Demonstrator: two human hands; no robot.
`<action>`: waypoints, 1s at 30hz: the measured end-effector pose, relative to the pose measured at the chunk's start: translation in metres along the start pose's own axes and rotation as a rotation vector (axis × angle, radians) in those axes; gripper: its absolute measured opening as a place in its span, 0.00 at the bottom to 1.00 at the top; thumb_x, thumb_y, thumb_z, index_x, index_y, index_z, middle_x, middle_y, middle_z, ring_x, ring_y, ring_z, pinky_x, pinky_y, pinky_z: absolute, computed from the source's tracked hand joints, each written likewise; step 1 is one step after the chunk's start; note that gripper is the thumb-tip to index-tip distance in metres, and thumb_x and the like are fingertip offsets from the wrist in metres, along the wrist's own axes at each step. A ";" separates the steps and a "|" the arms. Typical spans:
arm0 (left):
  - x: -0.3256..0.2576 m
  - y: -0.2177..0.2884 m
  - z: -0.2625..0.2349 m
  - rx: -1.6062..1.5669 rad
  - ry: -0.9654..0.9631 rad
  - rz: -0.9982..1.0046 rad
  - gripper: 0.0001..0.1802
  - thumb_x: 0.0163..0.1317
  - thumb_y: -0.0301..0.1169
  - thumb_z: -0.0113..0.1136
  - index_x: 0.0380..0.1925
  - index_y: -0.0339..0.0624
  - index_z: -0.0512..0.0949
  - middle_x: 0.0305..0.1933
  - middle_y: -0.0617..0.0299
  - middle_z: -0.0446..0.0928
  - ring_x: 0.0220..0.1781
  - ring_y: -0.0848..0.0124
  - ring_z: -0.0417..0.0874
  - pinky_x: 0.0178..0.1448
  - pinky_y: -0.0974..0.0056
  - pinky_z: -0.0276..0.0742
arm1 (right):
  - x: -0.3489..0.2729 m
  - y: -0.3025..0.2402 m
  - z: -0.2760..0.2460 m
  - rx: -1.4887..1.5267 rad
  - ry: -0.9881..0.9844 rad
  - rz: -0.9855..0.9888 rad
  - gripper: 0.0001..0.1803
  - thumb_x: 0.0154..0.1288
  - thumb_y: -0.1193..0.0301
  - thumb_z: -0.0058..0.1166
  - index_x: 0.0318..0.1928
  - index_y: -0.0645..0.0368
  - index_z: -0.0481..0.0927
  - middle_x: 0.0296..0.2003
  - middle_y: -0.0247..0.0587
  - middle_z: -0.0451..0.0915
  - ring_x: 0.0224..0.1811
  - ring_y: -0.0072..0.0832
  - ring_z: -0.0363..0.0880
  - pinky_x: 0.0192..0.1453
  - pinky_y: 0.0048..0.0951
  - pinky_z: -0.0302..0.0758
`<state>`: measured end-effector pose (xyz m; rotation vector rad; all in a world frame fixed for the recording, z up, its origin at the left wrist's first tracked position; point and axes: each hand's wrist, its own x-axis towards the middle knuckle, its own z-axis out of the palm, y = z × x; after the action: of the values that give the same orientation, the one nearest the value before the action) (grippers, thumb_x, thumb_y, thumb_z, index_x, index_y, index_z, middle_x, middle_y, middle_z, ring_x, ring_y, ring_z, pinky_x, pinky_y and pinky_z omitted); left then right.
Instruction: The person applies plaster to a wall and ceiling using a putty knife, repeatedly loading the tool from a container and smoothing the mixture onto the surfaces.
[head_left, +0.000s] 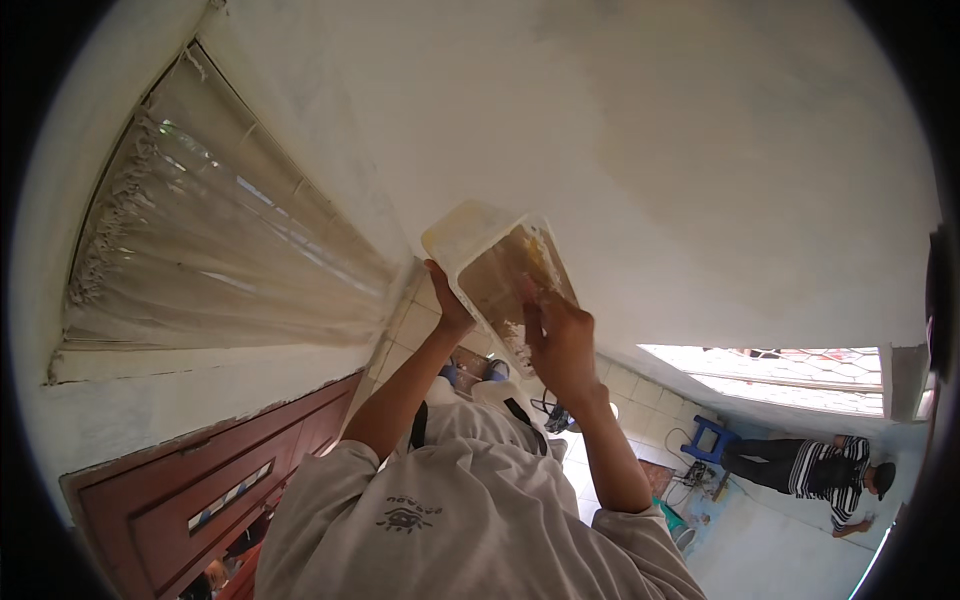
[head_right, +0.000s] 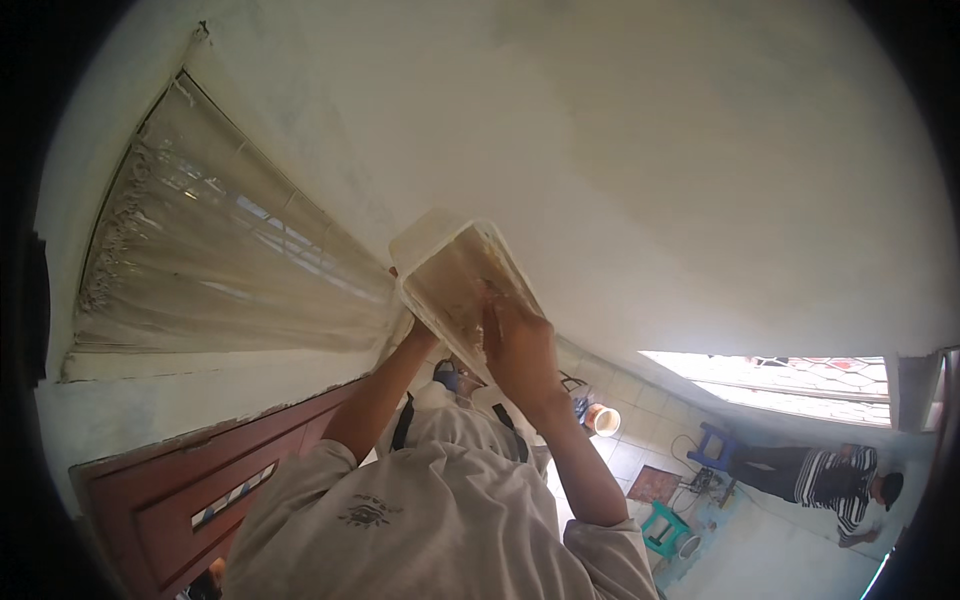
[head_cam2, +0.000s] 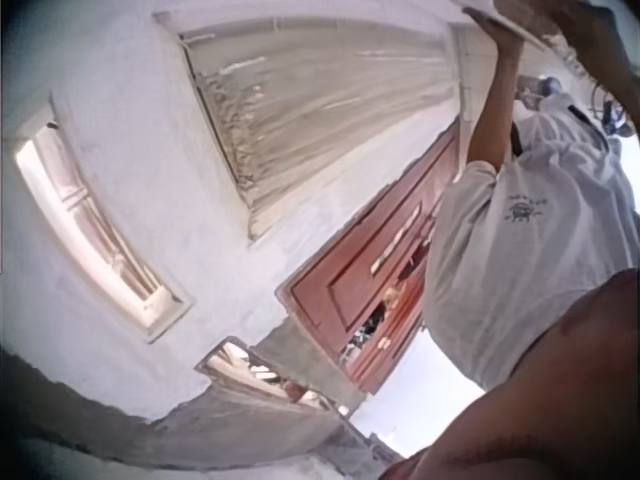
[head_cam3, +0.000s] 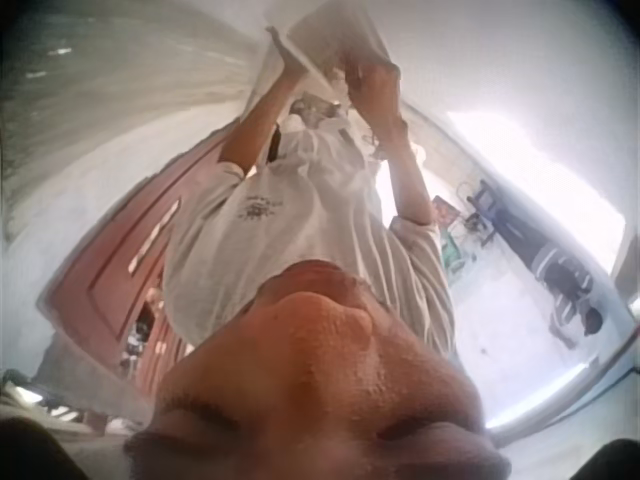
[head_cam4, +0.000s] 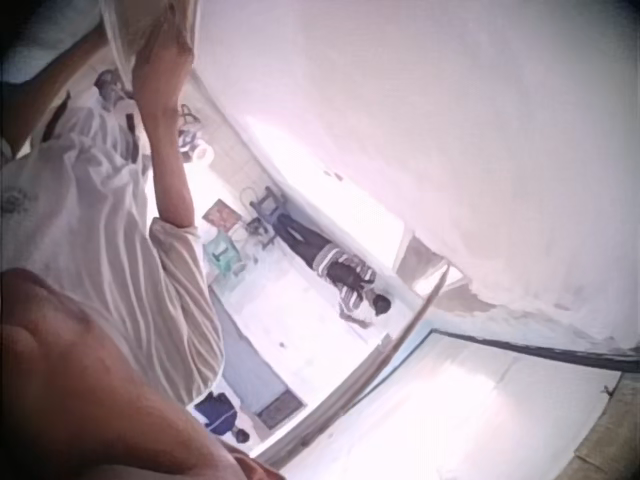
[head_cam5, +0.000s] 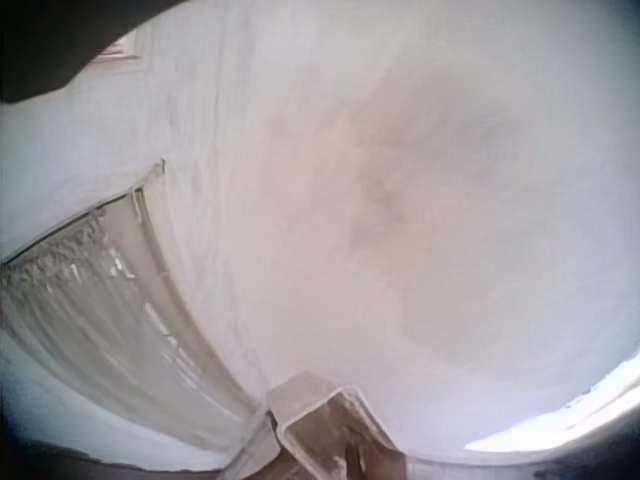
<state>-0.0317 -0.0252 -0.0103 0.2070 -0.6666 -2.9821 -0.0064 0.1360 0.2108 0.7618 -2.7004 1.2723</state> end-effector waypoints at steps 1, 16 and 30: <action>0.018 0.011 -0.004 0.009 0.003 0.070 0.53 0.66 0.77 0.26 0.76 0.49 0.56 0.74 0.56 0.63 0.74 0.60 0.66 0.75 0.51 0.66 | 0.013 -0.001 0.004 -0.036 0.049 -0.007 0.13 0.71 0.76 0.55 0.54 0.63 0.82 0.36 0.57 0.84 0.35 0.55 0.84 0.36 0.45 0.80; -0.038 -0.010 0.000 0.043 0.057 0.157 0.51 0.66 0.76 0.32 0.73 0.46 0.59 0.69 0.53 0.67 0.70 0.59 0.71 0.71 0.51 0.71 | -0.002 0.022 0.013 0.036 0.020 0.009 0.06 0.68 0.81 0.59 0.43 0.67 0.85 0.23 0.46 0.79 0.19 0.28 0.70 0.26 0.29 0.69; -0.053 -0.002 0.010 0.134 0.177 0.182 0.50 0.67 0.75 0.26 0.73 0.48 0.61 0.71 0.56 0.67 0.71 0.59 0.70 0.72 0.51 0.70 | 0.000 0.022 0.038 -0.015 -0.064 0.084 0.15 0.68 0.80 0.55 0.53 0.64 0.83 0.29 0.58 0.81 0.29 0.54 0.82 0.33 0.44 0.76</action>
<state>0.0193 -0.0132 0.0040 0.3918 -0.8165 -2.7096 -0.0104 0.1201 0.1705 0.7056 -2.8177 1.2637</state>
